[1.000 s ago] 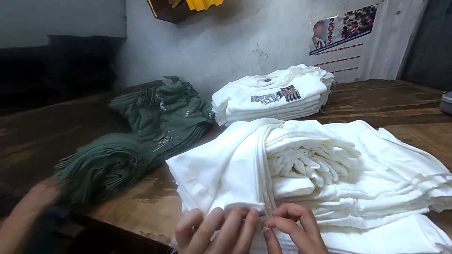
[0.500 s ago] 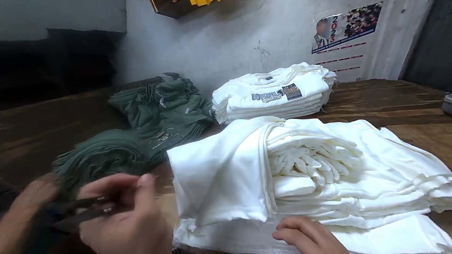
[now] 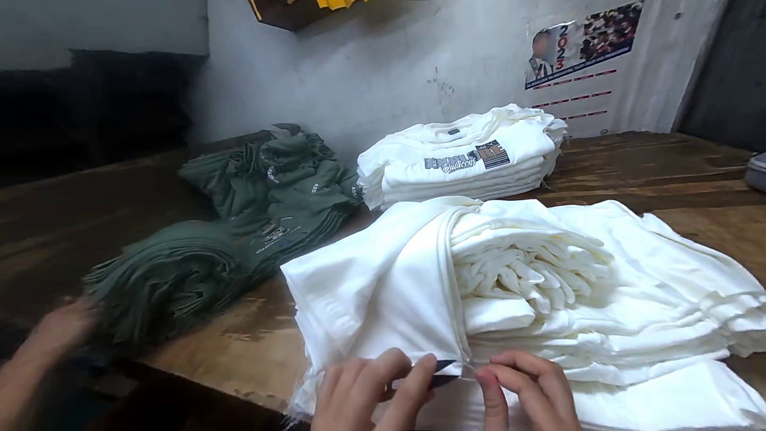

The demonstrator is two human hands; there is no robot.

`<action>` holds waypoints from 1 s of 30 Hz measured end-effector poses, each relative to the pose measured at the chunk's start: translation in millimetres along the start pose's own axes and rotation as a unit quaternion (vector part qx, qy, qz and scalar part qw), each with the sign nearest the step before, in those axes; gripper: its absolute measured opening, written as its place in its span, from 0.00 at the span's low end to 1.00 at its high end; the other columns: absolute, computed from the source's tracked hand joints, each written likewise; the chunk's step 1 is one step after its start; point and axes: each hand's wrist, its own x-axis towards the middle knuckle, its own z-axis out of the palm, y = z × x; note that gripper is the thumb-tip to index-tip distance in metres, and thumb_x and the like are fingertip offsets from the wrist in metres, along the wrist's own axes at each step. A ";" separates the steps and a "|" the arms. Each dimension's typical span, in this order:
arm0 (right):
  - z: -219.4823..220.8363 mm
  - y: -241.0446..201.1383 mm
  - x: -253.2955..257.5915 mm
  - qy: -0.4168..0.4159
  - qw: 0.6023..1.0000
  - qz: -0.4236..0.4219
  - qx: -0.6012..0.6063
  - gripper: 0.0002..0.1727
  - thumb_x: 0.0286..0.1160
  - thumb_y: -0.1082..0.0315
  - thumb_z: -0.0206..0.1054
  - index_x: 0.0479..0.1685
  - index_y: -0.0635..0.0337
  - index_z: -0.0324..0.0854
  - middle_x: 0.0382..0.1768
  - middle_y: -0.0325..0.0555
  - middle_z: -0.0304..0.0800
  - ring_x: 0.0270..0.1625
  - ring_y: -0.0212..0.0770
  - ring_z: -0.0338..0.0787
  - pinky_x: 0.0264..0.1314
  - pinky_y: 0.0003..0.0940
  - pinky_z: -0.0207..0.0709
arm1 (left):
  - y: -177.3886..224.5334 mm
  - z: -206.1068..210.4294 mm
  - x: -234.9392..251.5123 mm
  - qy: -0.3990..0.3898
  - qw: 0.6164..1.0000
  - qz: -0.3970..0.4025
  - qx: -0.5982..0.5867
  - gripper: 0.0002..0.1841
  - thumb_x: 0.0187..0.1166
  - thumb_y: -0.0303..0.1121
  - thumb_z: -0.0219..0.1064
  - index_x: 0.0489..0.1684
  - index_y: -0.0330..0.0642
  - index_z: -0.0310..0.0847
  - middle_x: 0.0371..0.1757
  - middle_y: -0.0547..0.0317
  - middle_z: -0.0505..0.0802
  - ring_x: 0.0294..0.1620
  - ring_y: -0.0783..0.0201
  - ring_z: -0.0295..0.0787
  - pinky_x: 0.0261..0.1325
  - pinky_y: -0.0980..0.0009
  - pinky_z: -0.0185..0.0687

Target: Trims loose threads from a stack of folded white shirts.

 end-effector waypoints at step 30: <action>3.4 -8.4 0.7 -0.056 0.989 0.042 -0.130 0.10 0.74 0.55 0.69 0.37 0.47 0.94 0.51 0.46 0.91 0.59 0.45 0.85 0.65 0.52 0.65 | 4.5 12.4 9.8 -0.005 1.000 -0.002 0.030 0.06 0.81 0.36 0.69 0.47 0.56 0.92 0.40 0.61 0.91 0.40 0.64 0.81 0.49 0.63 0.67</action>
